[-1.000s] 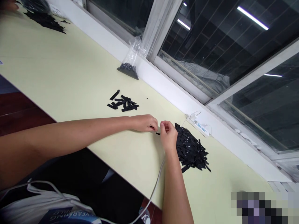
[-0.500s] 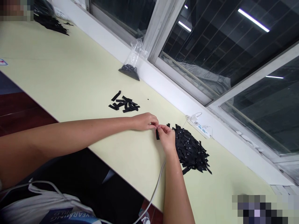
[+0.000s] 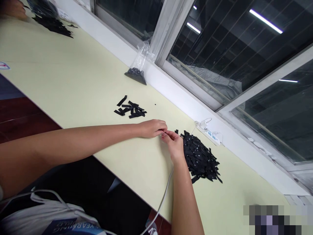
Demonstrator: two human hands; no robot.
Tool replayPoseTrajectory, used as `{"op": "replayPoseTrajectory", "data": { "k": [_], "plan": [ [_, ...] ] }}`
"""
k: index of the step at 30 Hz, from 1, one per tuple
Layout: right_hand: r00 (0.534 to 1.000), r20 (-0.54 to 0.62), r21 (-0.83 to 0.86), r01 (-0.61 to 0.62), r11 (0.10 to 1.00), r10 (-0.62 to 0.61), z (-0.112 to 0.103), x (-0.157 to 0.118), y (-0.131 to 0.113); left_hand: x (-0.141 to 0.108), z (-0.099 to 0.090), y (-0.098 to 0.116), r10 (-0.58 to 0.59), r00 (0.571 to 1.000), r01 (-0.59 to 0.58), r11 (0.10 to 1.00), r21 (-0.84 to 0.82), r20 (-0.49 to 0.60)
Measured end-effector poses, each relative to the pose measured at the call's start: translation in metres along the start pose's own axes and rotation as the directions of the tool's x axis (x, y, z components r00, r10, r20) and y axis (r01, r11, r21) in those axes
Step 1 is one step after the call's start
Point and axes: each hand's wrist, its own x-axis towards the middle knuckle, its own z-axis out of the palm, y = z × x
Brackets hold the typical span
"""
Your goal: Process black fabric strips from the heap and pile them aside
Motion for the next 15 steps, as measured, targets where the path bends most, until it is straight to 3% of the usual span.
{"op": "replayPoseTrajectory", "data": {
  "k": [6,12,15],
  "plan": [
    [0.998,-0.058,-0.01,0.026,1.0,-0.026,0.0015,0.0016,0.0043,0.0006,-0.0008,0.004,-0.061,0.998,0.061,0.998,-0.029,-0.013],
    [0.996,-0.042,-0.084,0.073,0.994,-0.076,-0.0016,0.004,0.0072,-0.0016,-0.0001,0.0036,-0.187,0.981,0.175,0.963,-0.205,-0.044],
    [0.997,-0.031,-0.098,0.071,0.993,-0.074,-0.0025,0.004,0.0073,-0.0024,-0.0004,0.0038,-0.197,0.98,0.182,0.949,-0.259,-0.035]
  ]
}}
